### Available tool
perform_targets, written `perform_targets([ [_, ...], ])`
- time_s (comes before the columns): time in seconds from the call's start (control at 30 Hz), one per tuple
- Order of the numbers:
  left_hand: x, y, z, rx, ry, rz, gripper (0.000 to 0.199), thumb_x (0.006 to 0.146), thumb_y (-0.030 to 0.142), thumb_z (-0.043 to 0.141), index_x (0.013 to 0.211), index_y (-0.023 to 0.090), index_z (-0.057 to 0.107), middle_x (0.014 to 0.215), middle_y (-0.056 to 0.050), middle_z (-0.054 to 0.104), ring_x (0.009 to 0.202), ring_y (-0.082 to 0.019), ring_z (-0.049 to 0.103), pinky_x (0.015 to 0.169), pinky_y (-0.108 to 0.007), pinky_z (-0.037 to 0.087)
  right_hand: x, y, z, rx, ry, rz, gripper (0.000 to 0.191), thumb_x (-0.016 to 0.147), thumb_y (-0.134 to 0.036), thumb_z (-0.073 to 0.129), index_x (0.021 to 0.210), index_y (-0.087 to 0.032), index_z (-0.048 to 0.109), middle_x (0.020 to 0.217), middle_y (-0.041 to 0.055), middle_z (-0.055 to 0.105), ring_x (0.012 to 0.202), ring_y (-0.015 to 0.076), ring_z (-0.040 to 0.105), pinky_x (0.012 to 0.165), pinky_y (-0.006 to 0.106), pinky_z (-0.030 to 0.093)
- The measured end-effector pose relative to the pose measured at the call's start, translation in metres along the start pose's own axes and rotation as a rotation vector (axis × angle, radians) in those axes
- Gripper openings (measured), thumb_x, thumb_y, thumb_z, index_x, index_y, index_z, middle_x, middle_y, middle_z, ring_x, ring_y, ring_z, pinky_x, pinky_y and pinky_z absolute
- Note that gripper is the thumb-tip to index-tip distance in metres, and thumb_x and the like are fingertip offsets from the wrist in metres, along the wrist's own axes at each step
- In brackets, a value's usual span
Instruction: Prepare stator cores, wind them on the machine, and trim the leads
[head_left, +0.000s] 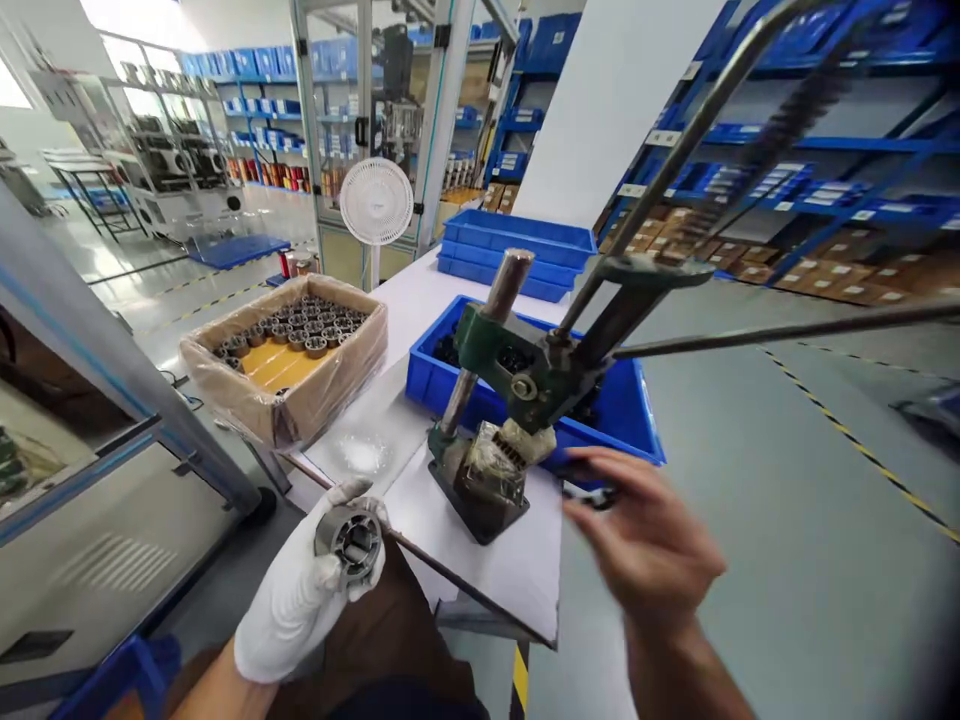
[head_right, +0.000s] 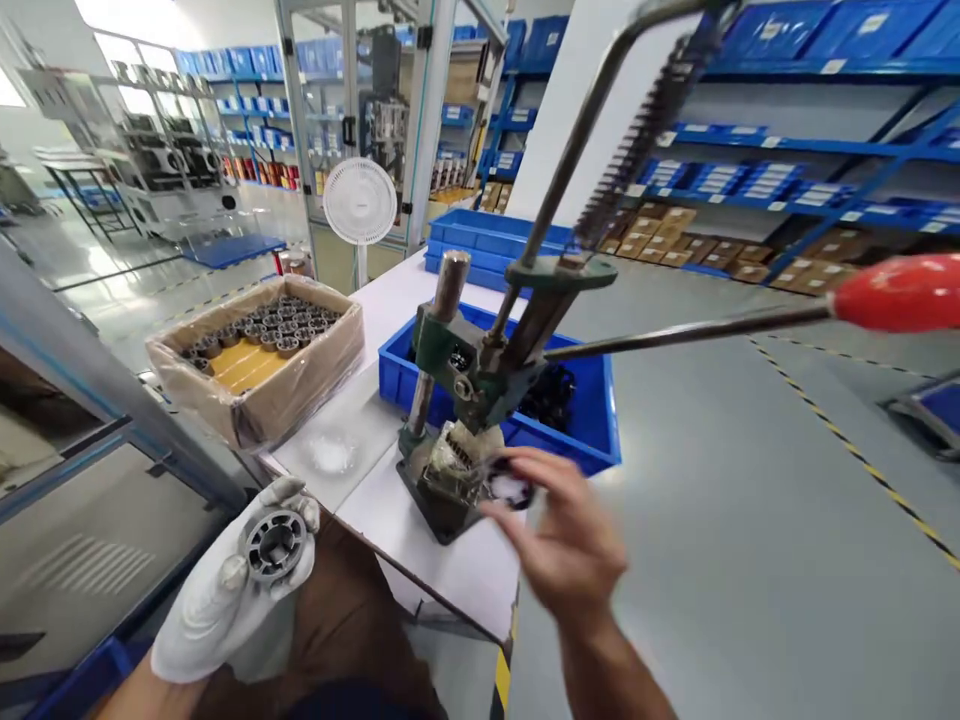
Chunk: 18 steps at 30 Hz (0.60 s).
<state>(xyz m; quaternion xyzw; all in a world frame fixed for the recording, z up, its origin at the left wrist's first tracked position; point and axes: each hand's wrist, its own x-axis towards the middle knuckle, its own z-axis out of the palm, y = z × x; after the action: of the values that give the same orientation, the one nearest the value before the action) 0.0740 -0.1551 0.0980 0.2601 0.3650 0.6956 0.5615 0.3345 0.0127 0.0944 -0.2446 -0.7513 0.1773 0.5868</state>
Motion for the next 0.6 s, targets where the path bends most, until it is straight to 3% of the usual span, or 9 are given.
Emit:
perform_targets([
  [0.07,0.002,-0.007,0.005,0.075,0.032,-0.006,0.072,0.057,0.057,0.086,0.119,0.027,0.066,0.102,-0.008,0.069,0.077,-0.016,0.062,0.063,-0.025,0.052,-0.01,-0.041,0.029,0.255,-0.173,-0.141,0.045,0.082,-0.022,0.078,0.121,-0.02,0.056,0.115,0.0124,0.065,0.106,0.0257,0.064,0.09,0.042,0.053],
  [0.13,0.003,-0.013,0.008,0.149,0.06,0.009,0.075,0.046,0.055,0.091,0.112,0.026,0.069,0.101,-0.007,0.071,0.084,-0.022,0.065,0.072,-0.031,0.057,-0.01,-0.068,0.06,0.4,-0.26,-0.263,0.05,0.086,-0.031,0.074,0.128,-0.016,0.051,0.114,0.0151,0.067,0.109,0.0253,0.064,0.091,0.042,0.054],
  [0.2,-0.001,-0.016,0.009,0.195,0.069,0.024,0.083,0.033,0.048,0.096,0.108,0.024,0.07,0.105,-0.008,0.071,0.095,-0.028,0.067,0.083,-0.036,0.058,-0.008,-0.081,0.084,0.452,-0.274,-0.321,0.055,0.092,-0.039,0.065,0.136,-0.013,0.044,0.113,0.0171,0.067,0.115,0.0251,0.062,0.093,0.043,0.054],
  [0.27,-0.007,-0.014,0.01,0.256,0.088,0.051,0.088,0.031,0.042,0.097,0.112,0.023,0.068,0.114,-0.01,0.07,0.106,-0.033,0.065,0.09,-0.04,0.057,-0.01,-0.086,0.097,0.447,-0.303,-0.335,0.056,0.097,-0.039,0.057,0.143,-0.012,0.037,0.12,0.0193,0.065,0.125,0.0266,0.056,0.099,0.047,0.052],
  [0.4,-0.021,-0.005,0.01,0.422,0.163,0.15,0.075,0.048,0.037,0.093,0.117,0.024,0.065,0.119,-0.008,0.07,0.11,-0.03,0.067,0.092,-0.037,0.057,-0.018,-0.084,0.099,0.414,-0.439,-0.349,0.052,0.097,-0.025,0.056,0.143,-0.01,0.039,0.135,0.0231,0.052,0.133,0.0324,0.046,0.104,0.054,0.047],
  [0.6,-0.023,-0.002,0.011,0.472,0.147,0.187,0.083,0.038,0.05,0.094,0.111,0.023,0.066,0.103,-0.005,0.074,0.091,-0.024,0.072,0.079,-0.027,0.06,-0.013,-0.088,0.089,0.373,-0.399,-0.356,0.043,0.096,-0.033,0.06,0.13,-0.009,0.051,0.102,0.0144,0.058,0.098,0.0219,0.056,0.082,0.04,0.054],
])
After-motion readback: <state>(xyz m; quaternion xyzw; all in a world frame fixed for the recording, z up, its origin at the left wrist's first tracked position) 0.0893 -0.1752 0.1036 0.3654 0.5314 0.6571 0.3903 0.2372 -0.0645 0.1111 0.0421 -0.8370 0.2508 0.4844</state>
